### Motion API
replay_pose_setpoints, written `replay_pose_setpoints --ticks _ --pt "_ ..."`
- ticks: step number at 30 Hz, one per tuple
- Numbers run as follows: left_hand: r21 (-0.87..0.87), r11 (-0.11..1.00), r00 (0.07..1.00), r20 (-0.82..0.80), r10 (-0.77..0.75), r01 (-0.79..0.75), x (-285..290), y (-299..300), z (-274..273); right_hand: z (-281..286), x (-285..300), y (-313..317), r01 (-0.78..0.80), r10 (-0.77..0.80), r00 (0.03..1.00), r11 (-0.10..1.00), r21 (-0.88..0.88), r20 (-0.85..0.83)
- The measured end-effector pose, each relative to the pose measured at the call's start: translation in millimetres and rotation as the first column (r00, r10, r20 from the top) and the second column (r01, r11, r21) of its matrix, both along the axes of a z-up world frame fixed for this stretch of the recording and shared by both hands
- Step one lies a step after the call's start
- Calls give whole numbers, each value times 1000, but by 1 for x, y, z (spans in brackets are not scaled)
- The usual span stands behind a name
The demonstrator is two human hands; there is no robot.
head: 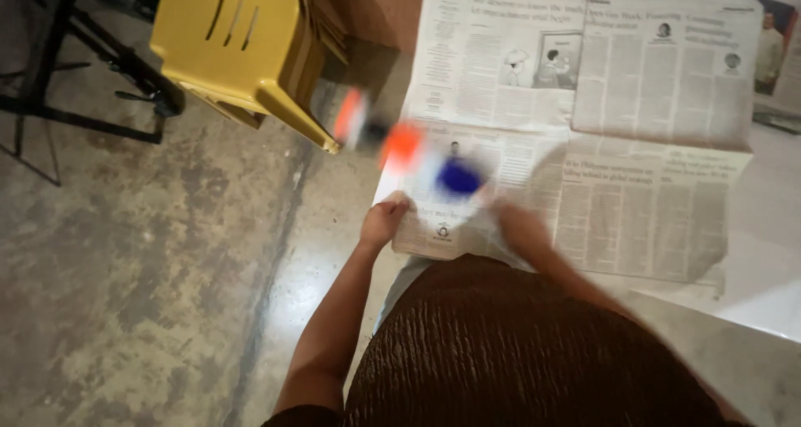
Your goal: Dusting and flipping through old newspapers to clean them on a table.
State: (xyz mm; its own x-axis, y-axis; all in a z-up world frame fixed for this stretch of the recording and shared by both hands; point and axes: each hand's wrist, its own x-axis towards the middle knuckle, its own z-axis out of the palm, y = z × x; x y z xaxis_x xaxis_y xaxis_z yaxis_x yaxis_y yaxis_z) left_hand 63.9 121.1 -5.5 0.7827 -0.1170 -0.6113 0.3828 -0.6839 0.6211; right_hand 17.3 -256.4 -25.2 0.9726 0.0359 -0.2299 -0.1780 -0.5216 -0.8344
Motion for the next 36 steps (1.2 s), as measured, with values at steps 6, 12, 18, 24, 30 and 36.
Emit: replay_pose_setpoints --ticks 6,12,18,24,30,36 --pt "3 1000 1000 -8 -3 3 -8 3 25 47 -75 -74 -233 -157 902 609 -758 -403" --pt "-70 996 987 149 62 -52 -10 4 26 109 -131 -147 261 -537 843 416 -871 -4" --pt "-68 994 995 47 85 -81 -9 8 3 -4 -121 -79 -27 -7 999 326 -945 -31" --pt "-46 996 995 60 80 -77 -8 4 3 78 -95 -20 67 230 950 513 -856 212" --pt "-34 998 990 129 64 -60 -8 4 8 24 -168 -214 6 -482 872 189 -982 -88" --pt "-106 990 990 95 101 -91 6 8 -12 62 -95 -167 139 -521 848 40 -989 98"
